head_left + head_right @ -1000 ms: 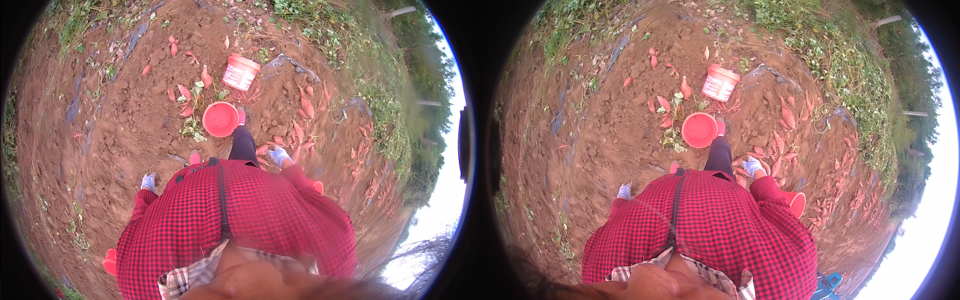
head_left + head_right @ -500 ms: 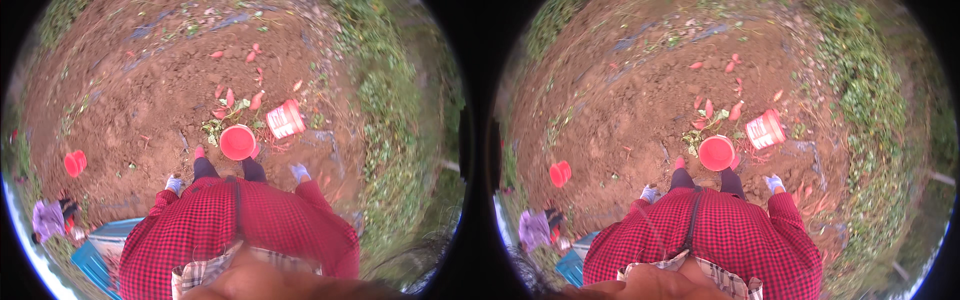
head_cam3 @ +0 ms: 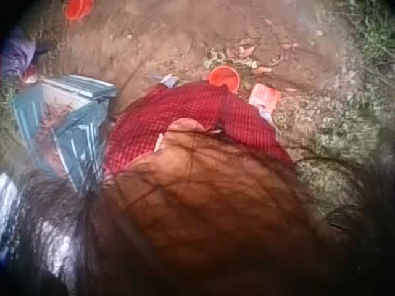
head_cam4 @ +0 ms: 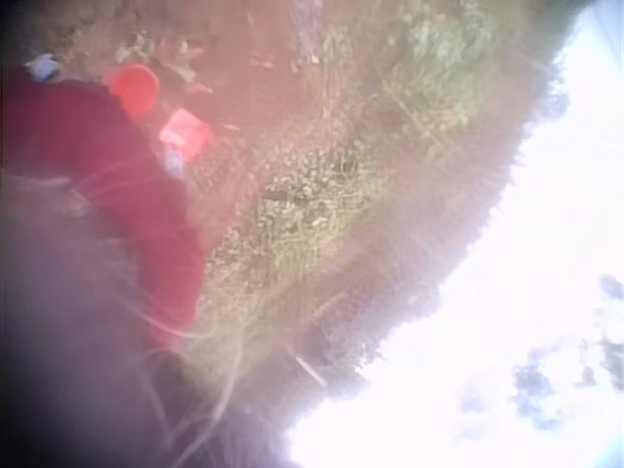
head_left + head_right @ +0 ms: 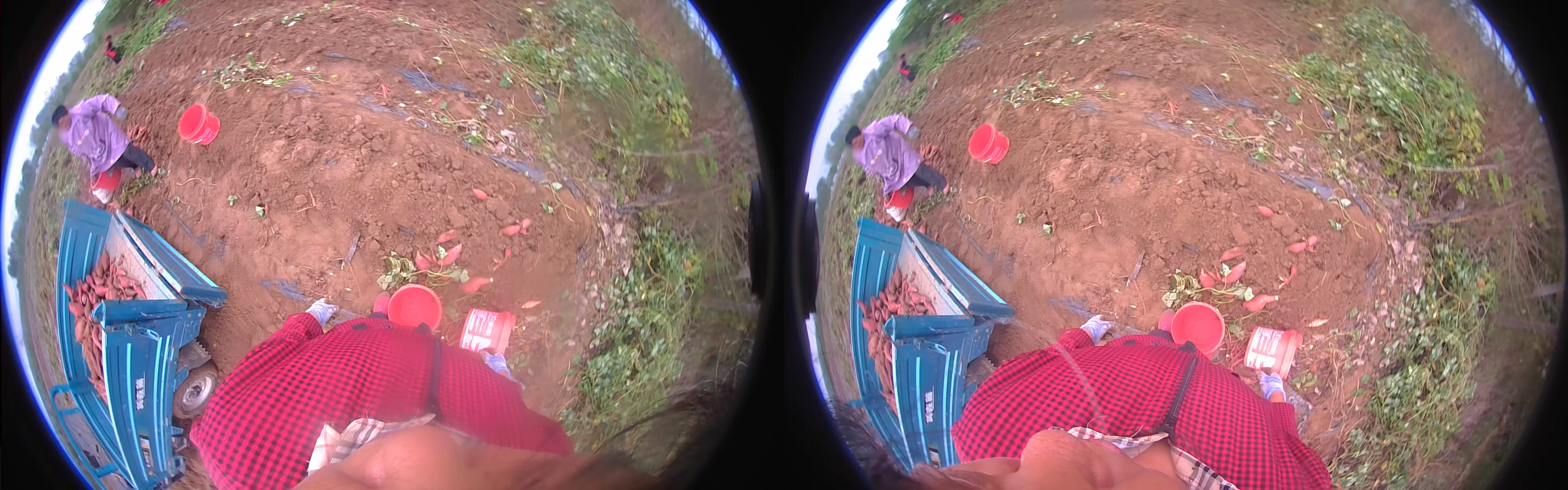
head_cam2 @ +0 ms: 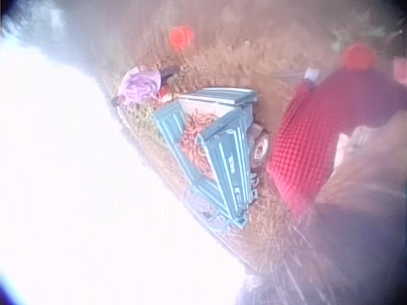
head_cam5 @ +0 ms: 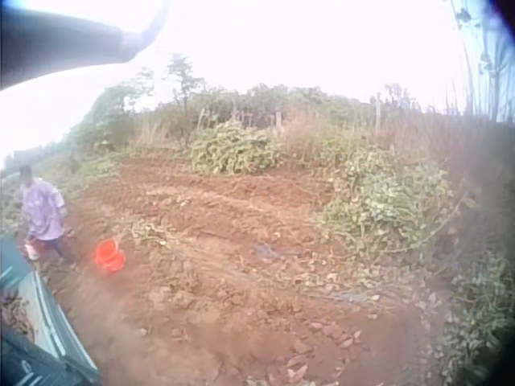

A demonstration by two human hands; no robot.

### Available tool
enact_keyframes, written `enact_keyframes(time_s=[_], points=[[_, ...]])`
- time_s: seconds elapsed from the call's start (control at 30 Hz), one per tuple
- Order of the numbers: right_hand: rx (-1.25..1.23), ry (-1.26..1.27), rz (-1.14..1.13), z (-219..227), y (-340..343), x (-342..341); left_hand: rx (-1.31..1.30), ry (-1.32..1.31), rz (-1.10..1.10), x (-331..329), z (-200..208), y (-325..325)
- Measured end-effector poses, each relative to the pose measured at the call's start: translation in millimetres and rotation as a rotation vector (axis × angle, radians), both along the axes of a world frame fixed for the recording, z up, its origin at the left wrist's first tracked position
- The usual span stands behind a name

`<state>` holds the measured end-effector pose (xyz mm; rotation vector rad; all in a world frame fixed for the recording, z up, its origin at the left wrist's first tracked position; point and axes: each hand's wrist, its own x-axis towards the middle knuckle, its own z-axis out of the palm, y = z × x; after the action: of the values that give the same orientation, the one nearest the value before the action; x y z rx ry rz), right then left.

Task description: The person collects sweet potatoes from the soil and places them into red buckets. They then carry the buckets to a blue cart and pour the sweet potatoes into it.

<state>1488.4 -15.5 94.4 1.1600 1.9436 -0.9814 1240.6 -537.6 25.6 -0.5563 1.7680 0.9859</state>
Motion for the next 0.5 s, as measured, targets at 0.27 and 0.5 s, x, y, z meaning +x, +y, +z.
enact_keyframes(time_s=[0.27, 0.5], points=[[-0.187, 0.203, -0.27, 52, -13, -60, -0.209, 0.675, -1.349, -45, -32, -32], [0.007, 0.071, -0.071, 26, -12, -38, -0.133, 0.316, -0.146, -65, -33, -64]])
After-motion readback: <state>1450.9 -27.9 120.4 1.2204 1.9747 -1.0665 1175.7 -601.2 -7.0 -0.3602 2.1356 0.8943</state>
